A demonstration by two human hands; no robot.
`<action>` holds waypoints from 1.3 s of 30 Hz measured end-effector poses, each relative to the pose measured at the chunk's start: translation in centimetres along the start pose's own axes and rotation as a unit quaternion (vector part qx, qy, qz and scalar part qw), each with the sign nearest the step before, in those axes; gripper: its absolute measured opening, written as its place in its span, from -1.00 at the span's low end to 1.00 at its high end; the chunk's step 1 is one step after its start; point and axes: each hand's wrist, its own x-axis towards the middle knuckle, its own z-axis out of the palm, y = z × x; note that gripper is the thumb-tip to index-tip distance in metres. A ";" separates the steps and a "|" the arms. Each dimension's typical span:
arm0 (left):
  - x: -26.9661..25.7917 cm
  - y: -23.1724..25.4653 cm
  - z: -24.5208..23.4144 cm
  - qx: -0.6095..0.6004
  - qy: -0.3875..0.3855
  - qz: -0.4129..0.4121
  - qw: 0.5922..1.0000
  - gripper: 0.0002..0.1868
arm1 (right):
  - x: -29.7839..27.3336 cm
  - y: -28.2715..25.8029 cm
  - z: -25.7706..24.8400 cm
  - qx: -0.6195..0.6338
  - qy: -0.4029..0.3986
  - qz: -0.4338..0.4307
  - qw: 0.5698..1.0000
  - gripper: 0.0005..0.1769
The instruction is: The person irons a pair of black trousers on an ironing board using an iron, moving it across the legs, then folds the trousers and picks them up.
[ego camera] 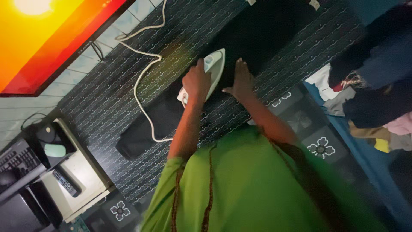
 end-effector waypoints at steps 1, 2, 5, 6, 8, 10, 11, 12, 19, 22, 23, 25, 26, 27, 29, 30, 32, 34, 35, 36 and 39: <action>-0.1 0.1 0.0 0.006 -0.006 0.008 1.000 -0.44 | 0.0 0.0 0.0 0.001 0.002 0.002 1.000 0.66; -0.2 0.2 -0.1 0.013 -0.011 0.014 1.000 -0.44 | -0.1 0.1 -0.1 -0.001 0.007 -0.018 1.000 0.67; -0.4 -0.8 -1.1 0.024 -0.081 0.085 0.993 -0.40 | 0.3 0.1 -0.8 -0.005 -0.018 -0.015 1.000 0.63; -0.4 -0.7 -1.1 0.023 -0.080 0.082 0.993 -0.40 | 0.4 0.3 -1.0 -0.010 -0.052 0.008 0.999 0.57; -0.3 -0.5 -0.8 0.003 -0.042 0.060 0.997 -0.47 | 0.7 2.1 -2.3 -0.002 -0.057 -0.025 0.998 0.45; -0.4 0.3 -0.1 0.010 -0.012 0.016 1.000 -0.43 | 2.3 3.9 -4.0 0.005 -0.060 -0.059 0.996 0.33; -0.4 0.8 0.3 0.016 0.016 -0.026 0.999 -0.38 | 3.7 4.9 -5.1 -0.048 -0.034 -0.047 0.997 0.17; -0.5 1.3 0.7 0.011 0.018 -0.033 0.999 -0.38 | 4.8 6.1 -6.2 -0.104 -0.011 -0.037 0.994 0.00; 0.8 4.6 1.7 -0.010 0.001 -0.055 0.998 -0.44 | 11.6 12.1 -13.7 -0.106 -0.075 -0.051 0.990 0.37; 2.8 7.8 3.1 -0.020 0.004 -0.097 0.995 -0.44 | 11.0 13.6 -12.9 -0.136 -0.060 -0.098 0.984 0.42; 3.5 8.8 3.6 -0.024 0.013 -0.115 0.993 -0.46 | 10.8 14.1 -12.6 -0.115 -0.045 -0.114 0.986 0.39; 4.5 10.3 4.4 -0.022 0.028 -0.115 0.993 -0.47 | 10.7 14.8 -12.1 -0.095 -0.033 -0.138 0.985 0.36; 4.9 10.9 4.7 -0.018 0.039 -0.107 0.993 -0.47 | 11.0 15.1 -12.0 -0.090 -0.045 -0.140 0.985 0.35; 5.0 11.3 4.8 -0.018 0.043 -0.114 0.992 -0.47 | 11.4 15.5 -12.0 -0.085 -0.058 -0.143 0.984 0.35; 4.9 12.1 4.7 -0.013 0.035 -0.034 0.999 -0.40 | 11.5 16.7 -11.8 -0.086 -0.036 -0.183 0.979 0.33; 5.0 12.4 4.5 -0.013 0.034 -0.038 0.999 -0.40 | 11.6 17.3 -11.7 -0.086 -0.010 -0.218 0.972 0.32; 5.5 13.1 4.1 -0.024 0.018 -0.114 0.993 -0.44 | 12.3 18.0 -12.1 -0.082 -0.033 -0.228 0.970 0.32; 6.3 14.4 4.4 -0.018 0.038 -0.132 0.990 -0.44 | 12.7 18.0 -12.6 -0.079 -0.056 -0.238 0.966 0.33; 6.4 14.8 4.6 -0.012 0.056 -0.147 0.987 -0.43 | 12.6 17.8 -12.8 -0.092 -0.062 -0.234 0.966 0.33; 6.4 14.9 4.8 -0.013 0.055 -0.150 0.987 -0.43 | 12.6 18.0 -13.2 -0.106 -0.069 -0.229 0.965 0.33; 6.0 14.7 4.4 0.009 0.047 -0.054 0.997 -0.39 | 13.3 18.8 -14.8 -0.109 -0.116 -0.253 0.954 0.20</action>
